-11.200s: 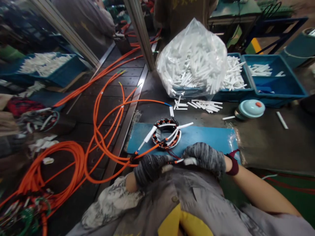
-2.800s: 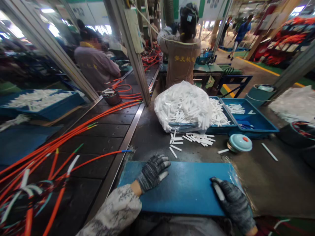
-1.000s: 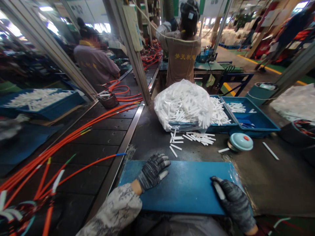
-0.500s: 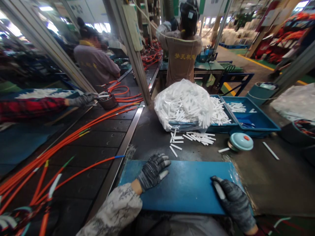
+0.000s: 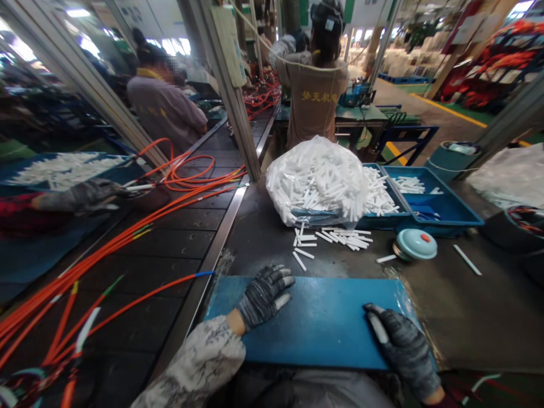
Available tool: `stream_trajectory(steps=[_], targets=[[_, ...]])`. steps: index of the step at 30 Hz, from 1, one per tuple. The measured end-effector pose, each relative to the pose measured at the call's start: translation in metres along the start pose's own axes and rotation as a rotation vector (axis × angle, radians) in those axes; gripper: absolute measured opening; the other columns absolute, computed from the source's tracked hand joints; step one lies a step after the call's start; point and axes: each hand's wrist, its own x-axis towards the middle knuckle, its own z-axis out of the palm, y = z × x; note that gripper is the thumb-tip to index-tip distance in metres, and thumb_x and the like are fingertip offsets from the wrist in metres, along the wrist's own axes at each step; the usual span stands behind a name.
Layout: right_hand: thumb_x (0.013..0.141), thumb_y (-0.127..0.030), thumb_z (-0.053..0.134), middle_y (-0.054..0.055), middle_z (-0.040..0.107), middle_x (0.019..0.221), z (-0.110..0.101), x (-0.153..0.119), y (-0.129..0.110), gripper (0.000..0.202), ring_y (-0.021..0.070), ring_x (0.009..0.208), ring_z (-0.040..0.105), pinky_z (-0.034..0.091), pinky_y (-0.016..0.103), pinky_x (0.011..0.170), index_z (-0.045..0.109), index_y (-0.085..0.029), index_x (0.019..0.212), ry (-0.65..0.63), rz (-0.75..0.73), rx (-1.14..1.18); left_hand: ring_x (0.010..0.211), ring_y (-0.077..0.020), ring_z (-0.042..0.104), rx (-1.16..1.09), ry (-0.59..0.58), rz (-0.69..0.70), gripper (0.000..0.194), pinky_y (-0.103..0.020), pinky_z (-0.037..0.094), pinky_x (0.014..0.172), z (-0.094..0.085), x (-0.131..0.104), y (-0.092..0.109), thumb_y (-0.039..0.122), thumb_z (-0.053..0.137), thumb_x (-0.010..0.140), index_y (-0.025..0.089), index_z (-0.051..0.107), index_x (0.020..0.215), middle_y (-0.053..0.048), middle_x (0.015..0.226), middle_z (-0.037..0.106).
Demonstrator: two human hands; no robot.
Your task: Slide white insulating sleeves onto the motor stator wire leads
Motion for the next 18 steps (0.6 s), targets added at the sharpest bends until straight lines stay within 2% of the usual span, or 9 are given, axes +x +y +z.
stream_trajectory(steps=[12,18], targets=[[0.104,-0.026,0.048,0.005,0.077,0.100,0.0005,0.0014,-0.0002,0.028,0.0170,0.082,0.072,0.055,0.027,0.077,0.073,-0.019,0.114,0.006,0.045,0.030,0.124,-0.0243,0.062,-0.004,-0.007,-0.001,0.034,-0.047,0.051,0.109,0.0017,-0.0006,-0.0011,0.024,0.060,0.095,0.024,0.060,0.129,-0.009,0.128,0.067],[0.103,-0.023,0.048,0.004,0.077,0.106,-0.0011,-0.0018,0.0021,0.028,0.0173,0.087,0.072,0.054,0.028,0.081,0.072,-0.022,0.117,-0.036,0.012,0.020,0.124,-0.0242,0.061,-0.009,0.005,0.005,0.034,-0.046,0.050,0.109,0.0023,-0.0008,-0.0012,0.024,0.059,0.095,0.023,0.059,0.129,-0.009,0.128,0.067]])
